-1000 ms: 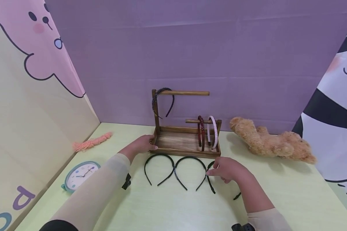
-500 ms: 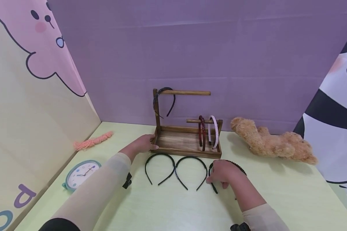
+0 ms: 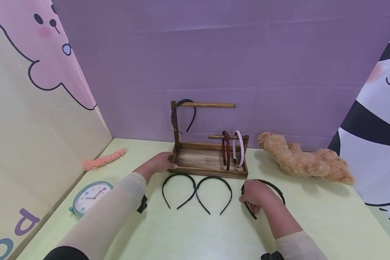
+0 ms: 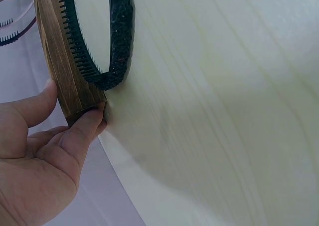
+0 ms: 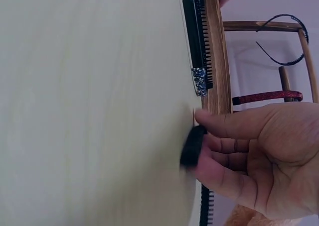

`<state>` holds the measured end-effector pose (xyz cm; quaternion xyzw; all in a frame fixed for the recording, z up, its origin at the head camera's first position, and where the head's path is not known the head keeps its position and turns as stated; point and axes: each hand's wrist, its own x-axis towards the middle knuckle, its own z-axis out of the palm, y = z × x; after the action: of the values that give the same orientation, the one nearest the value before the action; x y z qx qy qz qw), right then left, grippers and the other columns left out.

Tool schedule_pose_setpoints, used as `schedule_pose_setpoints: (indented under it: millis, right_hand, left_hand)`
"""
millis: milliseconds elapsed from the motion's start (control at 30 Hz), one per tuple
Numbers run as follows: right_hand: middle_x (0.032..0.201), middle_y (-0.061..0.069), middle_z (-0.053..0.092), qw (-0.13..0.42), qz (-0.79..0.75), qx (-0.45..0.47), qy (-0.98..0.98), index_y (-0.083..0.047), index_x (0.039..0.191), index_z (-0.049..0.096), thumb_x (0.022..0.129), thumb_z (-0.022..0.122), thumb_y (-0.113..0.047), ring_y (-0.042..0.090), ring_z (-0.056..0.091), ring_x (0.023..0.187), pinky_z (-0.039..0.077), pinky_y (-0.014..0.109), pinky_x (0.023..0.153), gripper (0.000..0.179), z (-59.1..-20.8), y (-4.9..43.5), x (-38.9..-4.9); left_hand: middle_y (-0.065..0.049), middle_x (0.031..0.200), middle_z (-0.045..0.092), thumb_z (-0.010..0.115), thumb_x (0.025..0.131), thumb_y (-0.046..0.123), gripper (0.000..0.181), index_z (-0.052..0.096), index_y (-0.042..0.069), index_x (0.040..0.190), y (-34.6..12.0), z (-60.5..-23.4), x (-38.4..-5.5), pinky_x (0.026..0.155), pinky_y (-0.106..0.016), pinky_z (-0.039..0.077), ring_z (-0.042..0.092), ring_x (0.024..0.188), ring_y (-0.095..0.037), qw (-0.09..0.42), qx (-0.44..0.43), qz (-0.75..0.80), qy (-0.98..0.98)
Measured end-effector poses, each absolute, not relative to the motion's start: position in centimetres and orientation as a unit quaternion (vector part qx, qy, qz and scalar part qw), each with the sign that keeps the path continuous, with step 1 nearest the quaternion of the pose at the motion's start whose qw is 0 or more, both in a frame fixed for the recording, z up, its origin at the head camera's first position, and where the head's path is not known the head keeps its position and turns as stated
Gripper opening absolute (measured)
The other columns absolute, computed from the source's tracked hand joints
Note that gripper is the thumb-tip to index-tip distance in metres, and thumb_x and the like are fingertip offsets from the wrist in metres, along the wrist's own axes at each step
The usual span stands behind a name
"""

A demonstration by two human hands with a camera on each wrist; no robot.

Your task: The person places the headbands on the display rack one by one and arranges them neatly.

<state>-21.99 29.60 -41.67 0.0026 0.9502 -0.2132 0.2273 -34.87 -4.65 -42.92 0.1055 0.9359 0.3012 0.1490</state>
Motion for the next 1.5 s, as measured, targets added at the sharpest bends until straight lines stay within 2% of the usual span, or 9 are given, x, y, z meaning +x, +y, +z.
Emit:
schedule_pose_setpoints:
  millis: [133, 300, 500, 667, 933, 1067, 1233, 1367, 1500]
  right_hand:
    - [0.07, 0.013, 0.061, 0.214, -0.212, -0.005, 0.954, -0.003, 0.089, 0.056, 0.092, 0.066, -0.013, 0.023, 0.063, 0.055, 0.057, 0.035, 0.053, 0.015, -41.4, 29.7, -21.8]
    - [0.064, 0.01, 0.059, 0.193, -0.197, -0.017, 0.961, -0.004, 0.084, 0.055, 0.093, 0.064, -0.012, 0.023, 0.06, 0.053, 0.054, 0.034, 0.053, 0.015, -40.5, 30.1, -21.2]
    - [0.068, 0.01, 0.056, 0.172, -0.214, -0.033, 0.961, -0.002, 0.094, 0.054, 0.096, 0.059, -0.012, 0.023, 0.059, 0.056, 0.056, 0.035, 0.053, 0.012, -37.9, 30.9, -20.3]
    - [0.073, 0.009, 0.055, 0.148, -0.231, -0.045, 0.961, 0.002, 0.103, 0.053, 0.096, 0.058, -0.014, 0.021, 0.057, 0.057, 0.055, 0.035, 0.054, 0.019, -35.6, 31.8, -19.6]
    - [0.1, 0.018, 0.064, 0.121, -0.233, -0.052, 0.963, 0.005, 0.112, 0.051, 0.098, 0.057, -0.018, 0.019, 0.065, 0.065, 0.056, 0.037, 0.061, 0.028, -32.7, 32.5, -18.6]
    - [0.101, 0.018, 0.064, 0.109, -0.243, -0.048, 0.963, 0.005, 0.114, 0.05, 0.099, 0.055, -0.02, 0.017, 0.065, 0.071, 0.058, 0.037, 0.064, 0.029, -31.4, 32.2, -17.8]
    - [0.101, 0.016, 0.063, 0.076, -0.249, -0.053, 0.964, 0.005, 0.116, 0.049, 0.1, 0.056, -0.025, 0.017, 0.066, 0.076, 0.059, 0.038, 0.067, 0.035, -30.0, 31.8, -17.0]
    - [0.099, 0.015, 0.063, 0.035, -0.248, -0.06, 0.966, 0.004, 0.114, 0.051, 0.1, 0.057, -0.025, 0.018, 0.065, 0.079, 0.059, 0.037, 0.067, 0.032, -29.0, 31.3, -16.7]
    - [0.1, 0.013, 0.065, -0.008, -0.226, -0.068, 0.972, 0.0, 0.112, 0.052, 0.1, 0.057, -0.027, 0.017, 0.066, 0.076, 0.054, 0.037, 0.065, 0.03, -28.3, 31.1, -16.3]
  left_hand:
    - [-0.015, 0.157, 0.035, 0.065, 0.096, 0.028, 0.073, 0.029, 0.005, 0.154, -4.6, -43.0, -34.9, 0.118, -0.045, 0.031, 0.032, 0.145, -0.032, 0.149, 0.103, 0.3, 0.937]
    - [-0.015, 0.157, 0.035, 0.065, 0.096, 0.027, 0.072, 0.029, 0.004, 0.154, -4.7, -42.9, -34.7, 0.118, -0.045, 0.031, 0.032, 0.145, -0.032, 0.151, 0.102, 0.308, 0.934]
    - [-0.017, 0.155, 0.036, 0.064, 0.096, 0.026, 0.071, 0.029, 0.003, 0.154, -4.6, -42.9, -34.6, 0.117, -0.046, 0.032, 0.034, 0.144, -0.033, 0.15, 0.106, 0.313, 0.932]
    - [-0.017, 0.155, 0.038, 0.064, 0.096, 0.027, 0.071, 0.03, 0.003, 0.153, -4.6, -42.9, -34.7, 0.116, -0.046, 0.033, 0.036, 0.143, -0.032, 0.149, 0.103, 0.311, 0.933]
    - [-0.017, 0.155, 0.038, 0.065, 0.096, 0.026, 0.07, 0.031, 0.003, 0.153, -4.6, -42.9, -34.8, 0.117, -0.045, 0.032, 0.035, 0.143, -0.032, 0.144, 0.108, 0.306, 0.935]
    - [-0.017, 0.155, 0.037, 0.064, 0.096, 0.026, 0.07, 0.03, 0.003, 0.153, -4.6, -42.9, -34.8, 0.117, -0.045, 0.031, 0.034, 0.144, -0.032, 0.143, 0.111, 0.307, 0.934]
    - [-0.016, 0.156, 0.035, 0.065, 0.096, 0.027, 0.072, 0.03, 0.004, 0.154, -4.7, -43.0, -34.8, 0.118, -0.045, 0.03, 0.032, 0.145, -0.032, 0.143, 0.114, 0.309, 0.933]
    - [-0.016, 0.156, 0.035, 0.065, 0.096, 0.027, 0.072, 0.029, 0.004, 0.154, -4.8, -43.1, -34.9, 0.118, -0.044, 0.029, 0.031, 0.145, -0.032, 0.141, 0.114, 0.316, 0.931]
    - [-0.016, 0.156, 0.036, 0.065, 0.096, 0.026, 0.072, 0.03, 0.004, 0.154, -4.8, -43.1, -34.8, 0.118, -0.045, 0.03, 0.032, 0.145, -0.032, 0.14, 0.115, 0.321, 0.929]
